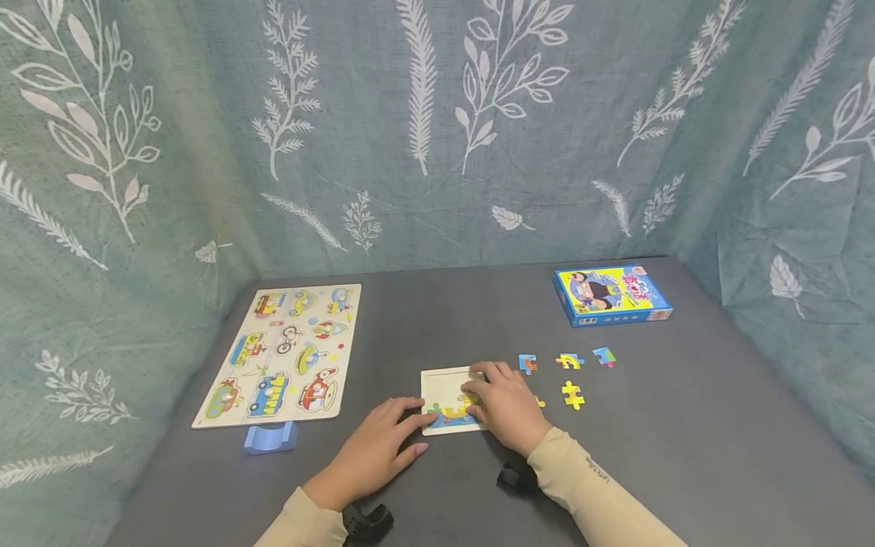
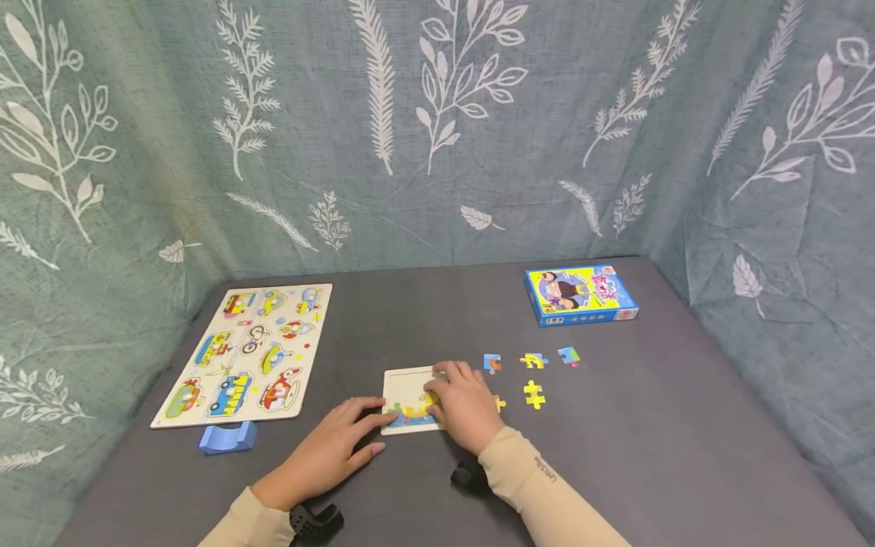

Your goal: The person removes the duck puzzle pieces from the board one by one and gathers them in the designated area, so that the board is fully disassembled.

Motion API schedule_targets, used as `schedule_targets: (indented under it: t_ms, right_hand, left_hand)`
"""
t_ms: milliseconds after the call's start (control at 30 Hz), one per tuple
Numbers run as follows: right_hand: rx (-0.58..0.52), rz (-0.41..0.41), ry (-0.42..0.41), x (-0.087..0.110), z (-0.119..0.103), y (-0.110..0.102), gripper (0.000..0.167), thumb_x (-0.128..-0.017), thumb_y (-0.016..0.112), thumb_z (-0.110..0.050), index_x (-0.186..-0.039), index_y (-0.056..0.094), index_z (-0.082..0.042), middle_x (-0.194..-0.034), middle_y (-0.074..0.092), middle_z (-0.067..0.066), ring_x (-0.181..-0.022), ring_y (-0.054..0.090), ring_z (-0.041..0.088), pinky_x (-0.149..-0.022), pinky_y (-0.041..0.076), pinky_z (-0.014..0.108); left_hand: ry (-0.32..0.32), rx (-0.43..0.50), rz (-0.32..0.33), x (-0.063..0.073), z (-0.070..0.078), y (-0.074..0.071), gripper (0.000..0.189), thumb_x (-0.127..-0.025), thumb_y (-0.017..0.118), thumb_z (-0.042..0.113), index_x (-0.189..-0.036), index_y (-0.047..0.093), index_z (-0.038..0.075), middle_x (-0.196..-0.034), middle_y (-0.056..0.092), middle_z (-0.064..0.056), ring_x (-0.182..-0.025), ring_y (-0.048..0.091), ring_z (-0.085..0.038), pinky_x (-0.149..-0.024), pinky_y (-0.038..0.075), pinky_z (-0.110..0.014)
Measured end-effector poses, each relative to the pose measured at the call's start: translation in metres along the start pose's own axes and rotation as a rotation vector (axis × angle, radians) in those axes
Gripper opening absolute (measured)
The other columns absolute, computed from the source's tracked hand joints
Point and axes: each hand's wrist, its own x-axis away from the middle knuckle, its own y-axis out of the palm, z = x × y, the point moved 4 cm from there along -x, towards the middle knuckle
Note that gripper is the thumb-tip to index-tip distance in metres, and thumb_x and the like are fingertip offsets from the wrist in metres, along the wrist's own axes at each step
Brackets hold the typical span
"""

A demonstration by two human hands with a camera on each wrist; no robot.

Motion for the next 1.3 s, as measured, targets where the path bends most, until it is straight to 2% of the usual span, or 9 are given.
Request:
schedule_targets:
  t_ms: [133,333,500,700,767,867,1000,1100,1300]
  right_hand:
    - [-0.084,0.018,0.015,-0.001,-0.001,-0.001,0.031,-0.082,0.092,-0.011,-0.105,0.071,-0.012,-0.129,0.062,0.012,-0.115,0.059,0.031,-0.093,0.052,0.048]
    - [-0.236,0.004,0.066,-0.003,0.002,0.001,0.025,-0.086,0.087,-0.006,-0.094,0.065,-0.016,-0.090,0.066,-0.004,-0.088,0.060,0.017,-0.083,0.051,0.043]
    - [-0.395,-0.017,0.204,-0.004,0.010,-0.004,0.017,-0.094,0.079,-0.006,-0.099,0.067,-0.015,-0.093,0.067,-0.004,-0.088,0.061,0.015,-0.081,0.054,0.039]
    - [-0.515,0.123,0.273,0.002,0.048,-0.046,0.014,-0.094,0.075,0.003,-0.106,0.073,-0.005,-0.096,0.072,0.005,-0.082,0.068,0.016,-0.072,0.059,0.033]
    - [-0.495,0.140,0.323,0.013,0.072,-0.069,0.016,-0.094,0.076,0.003,-0.109,0.073,-0.002,-0.096,0.072,0.007,-0.081,0.069,0.019,-0.069,0.058,0.033]
    - [-0.471,0.088,0.418,0.040,0.109,-0.094,0.017,-0.095,0.077,-0.002,-0.112,0.074,-0.001,-0.100,0.074,0.009,-0.084,0.071,0.023,-0.072,0.059,0.036]
    - [-0.459,-0.024,0.505,0.078,0.145,-0.094,0.016,-0.094,0.080,-0.008,-0.109,0.077,-0.002,-0.098,0.075,0.007,-0.083,0.071,0.020,-0.072,0.059,0.033]
    - [-0.452,-0.065,0.521,0.092,0.154,-0.084,0.014,-0.093,0.080,-0.009,-0.106,0.078,-0.003,-0.093,0.074,0.004,-0.079,0.067,0.016,-0.068,0.056,0.029]
    - [-0.375,-0.043,0.523,0.092,0.156,-0.078,0.013,-0.092,0.081,-0.005,-0.104,0.078,-0.002,-0.092,0.071,0.004,-0.079,0.061,0.018,-0.068,0.053,0.032]
  left_hand:
    - [-0.004,0.010,-0.010,-0.001,0.001,0.001,0.044,-0.102,0.072,0.030,-0.144,0.064,0.019,-0.149,0.052,-0.010,-0.136,0.052,-0.033,-0.112,0.044,-0.055]
    - [-0.017,0.015,-0.006,-0.003,0.001,0.005,0.044,-0.101,0.073,0.029,-0.143,0.065,0.019,-0.147,0.053,-0.009,-0.136,0.052,-0.032,-0.112,0.044,-0.055]
    - [-0.016,0.022,0.006,-0.002,0.002,0.004,0.044,-0.100,0.074,0.026,-0.142,0.066,0.018,-0.146,0.054,-0.009,-0.133,0.053,-0.031,-0.110,0.045,-0.054]
    - [0.003,0.009,0.041,-0.002,0.001,0.007,0.045,-0.097,0.078,0.025,-0.140,0.067,0.018,-0.144,0.055,-0.009,-0.132,0.054,-0.030,-0.110,0.046,-0.053]
    - [0.009,0.008,0.049,-0.003,0.001,0.007,0.045,-0.097,0.078,0.025,-0.140,0.067,0.018,-0.144,0.055,-0.009,-0.132,0.054,-0.030,-0.110,0.045,-0.053]
    - [0.003,0.007,0.042,-0.003,0.002,0.006,0.045,-0.098,0.077,0.025,-0.141,0.067,0.018,-0.144,0.055,-0.009,-0.132,0.054,-0.031,-0.110,0.045,-0.053]
    - [-0.013,-0.002,0.025,-0.001,0.002,0.002,0.045,-0.098,0.077,0.025,-0.141,0.067,0.018,-0.144,0.055,-0.009,-0.132,0.054,-0.032,-0.109,0.046,-0.054]
    - [-0.023,-0.005,0.020,-0.001,0.001,0.003,0.046,-0.098,0.077,0.026,-0.142,0.066,0.019,-0.144,0.055,-0.009,-0.133,0.053,-0.032,-0.110,0.045,-0.055]
    - [-0.046,0.008,-0.003,-0.006,0.002,0.008,0.048,-0.099,0.076,0.029,-0.144,0.065,0.019,-0.146,0.053,-0.010,-0.135,0.052,-0.033,-0.112,0.043,-0.056]
